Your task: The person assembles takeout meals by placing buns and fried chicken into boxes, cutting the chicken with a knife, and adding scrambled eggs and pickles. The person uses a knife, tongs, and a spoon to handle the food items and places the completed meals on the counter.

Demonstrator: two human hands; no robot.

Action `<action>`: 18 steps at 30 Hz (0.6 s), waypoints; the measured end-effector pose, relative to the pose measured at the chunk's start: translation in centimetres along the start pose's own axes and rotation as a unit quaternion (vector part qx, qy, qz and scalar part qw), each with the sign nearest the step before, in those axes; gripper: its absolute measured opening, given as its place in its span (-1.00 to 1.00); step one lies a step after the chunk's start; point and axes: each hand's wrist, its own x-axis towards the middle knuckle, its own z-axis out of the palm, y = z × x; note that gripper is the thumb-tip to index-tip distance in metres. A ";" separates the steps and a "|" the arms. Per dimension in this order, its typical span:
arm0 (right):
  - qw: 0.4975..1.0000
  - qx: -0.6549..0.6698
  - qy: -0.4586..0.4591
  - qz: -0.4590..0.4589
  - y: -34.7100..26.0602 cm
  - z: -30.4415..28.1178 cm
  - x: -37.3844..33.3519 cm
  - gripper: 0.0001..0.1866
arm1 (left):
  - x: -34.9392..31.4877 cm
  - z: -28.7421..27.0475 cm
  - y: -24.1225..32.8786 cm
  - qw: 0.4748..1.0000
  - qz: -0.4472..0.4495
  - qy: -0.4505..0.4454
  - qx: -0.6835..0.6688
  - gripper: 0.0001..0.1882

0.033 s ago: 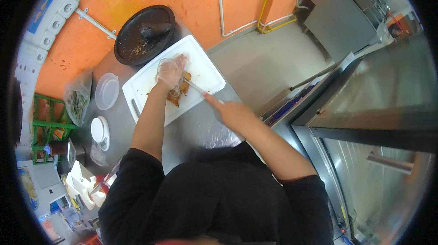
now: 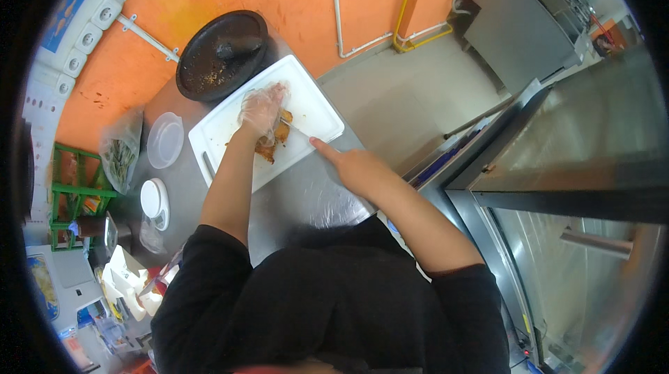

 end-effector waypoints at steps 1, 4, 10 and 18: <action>0.999 0.003 -0.048 0.011 0.4 0.1 0.1 -0.26 | 0.0 -0.6 0.4 0.999 -0.029 -0.028 -0.001 -0.50; 1.000 0.014 -0.009 -0.014 0.7 -0.3 0.3 -0.26 | 0.4 -2.9 1.6 0.997 -0.050 -0.055 0.023 -0.53; 0.999 0.021 0.024 -0.019 0.0 -1.3 -1.5 -0.26 | 0.2 -8.1 2.4 0.976 0.058 0.042 0.205 -0.61; 0.999 -0.007 -0.026 -0.017 -2.3 -1.6 -1.4 -0.23 | -1.6 -6.2 2.4 0.995 -0.079 -0.046 0.041 -0.50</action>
